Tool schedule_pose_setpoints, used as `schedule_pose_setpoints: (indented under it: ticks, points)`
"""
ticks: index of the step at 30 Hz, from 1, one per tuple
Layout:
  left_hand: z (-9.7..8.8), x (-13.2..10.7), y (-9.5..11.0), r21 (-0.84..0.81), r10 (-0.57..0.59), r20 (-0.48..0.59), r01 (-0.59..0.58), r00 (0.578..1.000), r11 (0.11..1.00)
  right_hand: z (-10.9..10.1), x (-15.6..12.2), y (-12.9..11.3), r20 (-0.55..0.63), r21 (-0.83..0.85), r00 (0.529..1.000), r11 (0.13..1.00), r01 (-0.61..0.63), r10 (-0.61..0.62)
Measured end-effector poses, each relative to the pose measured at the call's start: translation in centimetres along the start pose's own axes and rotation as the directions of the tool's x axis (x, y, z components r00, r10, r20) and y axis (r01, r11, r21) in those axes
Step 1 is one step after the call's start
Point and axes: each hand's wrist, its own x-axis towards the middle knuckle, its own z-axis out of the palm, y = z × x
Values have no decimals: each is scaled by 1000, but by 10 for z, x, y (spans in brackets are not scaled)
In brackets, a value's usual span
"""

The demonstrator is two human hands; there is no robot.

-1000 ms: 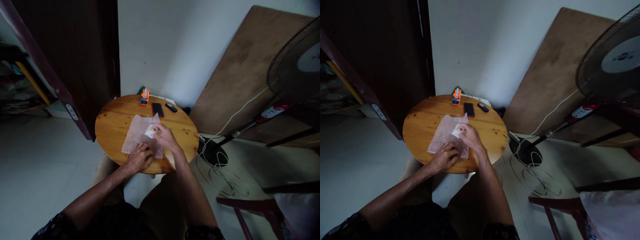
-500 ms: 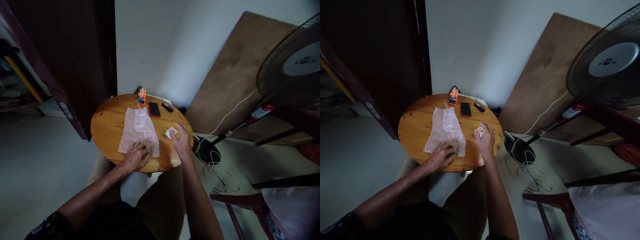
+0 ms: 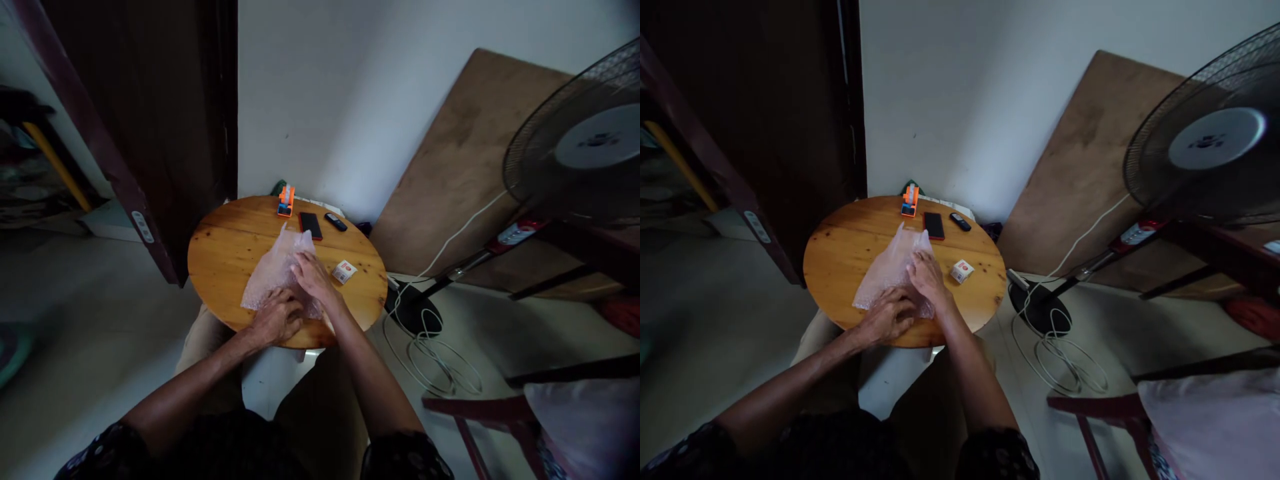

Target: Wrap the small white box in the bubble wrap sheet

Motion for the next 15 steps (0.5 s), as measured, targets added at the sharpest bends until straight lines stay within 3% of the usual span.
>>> schedule_pose_setpoints:
  ticks: [5,9,12,15]
  points:
    - [-27,24,-10,-125,12,134,5,991,992,20,-1,25,21,-29,998,998,-52,53]
    - [-44,54,-31,79,16,126,-26,992,997,30,-8,28,-42,-16,999,1000,-14,14]
    - [-41,64,-51,253,-89,152,48,984,966,32,-9,28,-50,-35,998,999,-40,38]
    - [-31,62,-66,317,-153,136,103,979,943,32,-7,28,-29,-60,996,994,-90,89]
